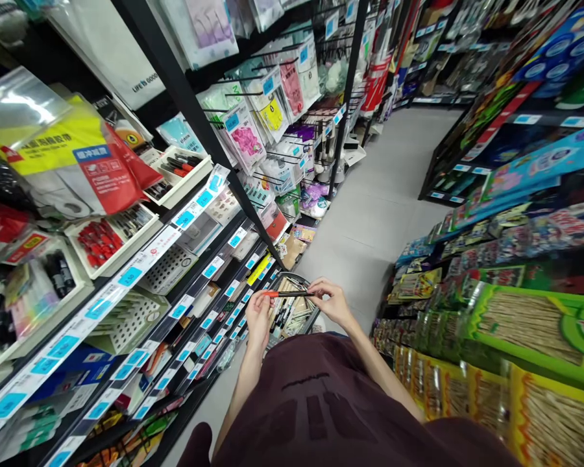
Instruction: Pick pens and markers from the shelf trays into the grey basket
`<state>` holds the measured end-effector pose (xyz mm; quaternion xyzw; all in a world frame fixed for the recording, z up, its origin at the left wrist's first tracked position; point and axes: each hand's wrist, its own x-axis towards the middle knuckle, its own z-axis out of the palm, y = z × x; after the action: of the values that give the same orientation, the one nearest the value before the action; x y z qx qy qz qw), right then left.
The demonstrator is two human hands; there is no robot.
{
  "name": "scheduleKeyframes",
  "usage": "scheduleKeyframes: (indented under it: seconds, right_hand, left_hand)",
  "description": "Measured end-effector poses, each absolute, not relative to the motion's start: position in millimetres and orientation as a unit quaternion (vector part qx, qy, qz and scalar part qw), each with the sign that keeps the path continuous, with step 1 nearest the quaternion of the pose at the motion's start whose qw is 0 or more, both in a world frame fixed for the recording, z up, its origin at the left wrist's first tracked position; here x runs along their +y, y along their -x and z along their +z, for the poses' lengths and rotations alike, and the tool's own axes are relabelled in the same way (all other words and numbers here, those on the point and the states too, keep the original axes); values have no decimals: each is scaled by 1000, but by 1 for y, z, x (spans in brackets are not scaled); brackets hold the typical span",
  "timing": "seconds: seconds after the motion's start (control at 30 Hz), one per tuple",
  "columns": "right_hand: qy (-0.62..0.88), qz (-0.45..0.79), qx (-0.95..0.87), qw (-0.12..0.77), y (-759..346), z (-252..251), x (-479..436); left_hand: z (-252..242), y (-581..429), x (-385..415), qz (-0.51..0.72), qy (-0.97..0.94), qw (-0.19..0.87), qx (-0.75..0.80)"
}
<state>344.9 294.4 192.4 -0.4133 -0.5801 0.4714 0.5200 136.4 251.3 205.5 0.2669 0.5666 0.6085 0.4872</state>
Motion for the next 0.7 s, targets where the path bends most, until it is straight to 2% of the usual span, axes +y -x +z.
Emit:
scheduleKeyframes:
  seconds: [0.43,0.7]
  right_hand:
    - [430,482,-577,500,-354,192,297]
    - [457,492,-571,472,-356,194,300]
  left_hand:
    - [207,-142,261,589,-272,481,590]
    - [215,-148,263,574,-271,526,566]
